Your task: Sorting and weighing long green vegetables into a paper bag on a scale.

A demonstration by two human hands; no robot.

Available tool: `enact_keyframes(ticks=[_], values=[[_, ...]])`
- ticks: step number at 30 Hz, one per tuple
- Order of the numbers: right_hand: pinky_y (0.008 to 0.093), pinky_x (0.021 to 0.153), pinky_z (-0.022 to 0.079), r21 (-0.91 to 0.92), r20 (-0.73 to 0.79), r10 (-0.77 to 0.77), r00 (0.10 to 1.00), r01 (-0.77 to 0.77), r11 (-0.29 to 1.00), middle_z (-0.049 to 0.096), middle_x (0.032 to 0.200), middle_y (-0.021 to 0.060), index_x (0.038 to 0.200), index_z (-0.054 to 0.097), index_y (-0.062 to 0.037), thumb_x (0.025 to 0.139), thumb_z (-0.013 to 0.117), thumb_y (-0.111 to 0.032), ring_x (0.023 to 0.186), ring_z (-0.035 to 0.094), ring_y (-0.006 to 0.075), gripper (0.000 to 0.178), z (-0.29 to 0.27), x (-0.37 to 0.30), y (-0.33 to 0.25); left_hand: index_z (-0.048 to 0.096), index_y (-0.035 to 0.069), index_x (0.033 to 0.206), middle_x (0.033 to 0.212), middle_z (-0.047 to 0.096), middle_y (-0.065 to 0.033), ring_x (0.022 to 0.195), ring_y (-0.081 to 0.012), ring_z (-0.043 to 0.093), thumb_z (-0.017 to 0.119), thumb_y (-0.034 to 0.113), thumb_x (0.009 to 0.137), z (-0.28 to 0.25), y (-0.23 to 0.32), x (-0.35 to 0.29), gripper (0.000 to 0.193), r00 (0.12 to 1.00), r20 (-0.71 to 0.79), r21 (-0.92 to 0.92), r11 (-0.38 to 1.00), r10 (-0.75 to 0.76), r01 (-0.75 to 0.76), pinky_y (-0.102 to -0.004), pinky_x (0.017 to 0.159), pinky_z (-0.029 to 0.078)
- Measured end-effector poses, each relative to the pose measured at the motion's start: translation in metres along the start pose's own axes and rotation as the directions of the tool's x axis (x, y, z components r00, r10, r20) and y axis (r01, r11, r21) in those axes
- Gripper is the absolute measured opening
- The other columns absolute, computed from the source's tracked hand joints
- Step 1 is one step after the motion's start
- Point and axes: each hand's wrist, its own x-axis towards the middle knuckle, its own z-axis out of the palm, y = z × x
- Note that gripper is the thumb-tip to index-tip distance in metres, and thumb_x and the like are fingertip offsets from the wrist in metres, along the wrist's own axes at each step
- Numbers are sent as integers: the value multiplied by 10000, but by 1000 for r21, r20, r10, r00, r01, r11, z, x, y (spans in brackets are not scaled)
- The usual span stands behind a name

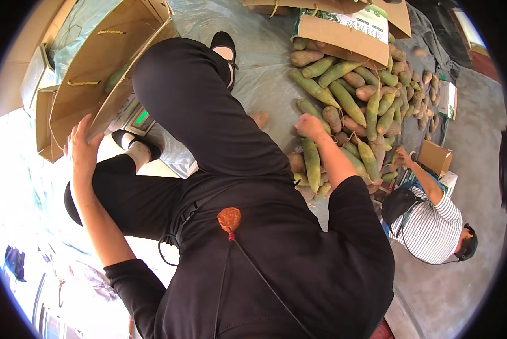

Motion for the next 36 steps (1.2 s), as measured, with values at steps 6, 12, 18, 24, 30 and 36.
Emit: enact_keyframes(ticks=[6, 12, 18, 24, 30, 36], values=[[420, 841, 475, 477, 307, 282, 909, -403, 781, 627, 1037, 115, 1241, 504, -89, 687, 760, -258, 1015, 587, 326, 633, 51, 5, -52, 498, 204, 1296, 1326, 486, -68, 1275, -258, 397, 699, 176, 766, -8, -11, -18, 567, 978, 122, 96, 982, -172, 161, -518, 1023, 292], [448, 885, 448, -437, 114, -498, 860, 494, 752, 387, 1379, 84, 1312, 427, -128, 679, 732, -192, 1240, 415, 259, 705, 52, 21, -120, 521, 212, 1272, 1383, 440, -59, 1362, -319, 270, 712, 194, 746, 3, -20, -28, 560, 965, 87, 51, 968, -248, 244, -616, 1055, 204], [468, 871, 453, 516, 291, -534, 794, 340, 786, 472, 1310, 91, 1249, 462, -124, 778, 600, -150, 1194, 467, 285, 492, 71, 65, -116, 511, 193, 1271, 1363, 455, -47, 1363, -295, 273, 702, 190, 768, -1, -4, -21, 538, 967, 85, 60, 970, -241, 236, -589, 1087, 182], [457, 863, 458, 272, 316, -446, 837, 370, 888, 492, 1283, 99, 1242, 460, -102, 764, 621, -152, 1160, 492, 291, 507, 67, 71, -111, 540, 151, 1223, 1260, 536, -69, 1302, -294, 369, 669, 164, 794, 16, -25, -30, 448, 971, 19, -17, 971, -239, 239, -515, 1070, 265], [447, 855, 463, 42, 237, -306, 922, 305, 951, 512, 1256, 107, 1235, 457, -80, 751, 642, -154, 1126, 518, 297, 523, 47, 49, -84, 595, 67, 1088, 1057, 617, -128, 1113, -332, 509, 613, 133, 831, 24, -32, -25, 266, 985, -91, -143, 981, -148, 135, -419, 978, 373], [436, 846, 468, -141, 95, -182, 979, 194, 971, 532, 1230, 115, 1227, 455, -58, 738, 663, -155, 1093, 543, 303, 541, 19, 30, -90, 617, 69, 1054, 1002, 623, -134, 1061, -330, 527, 565, 109, 855, 20, -29, -20, 210, 983, -32, -150, 974, -179, 172, -413, 931, 404]])
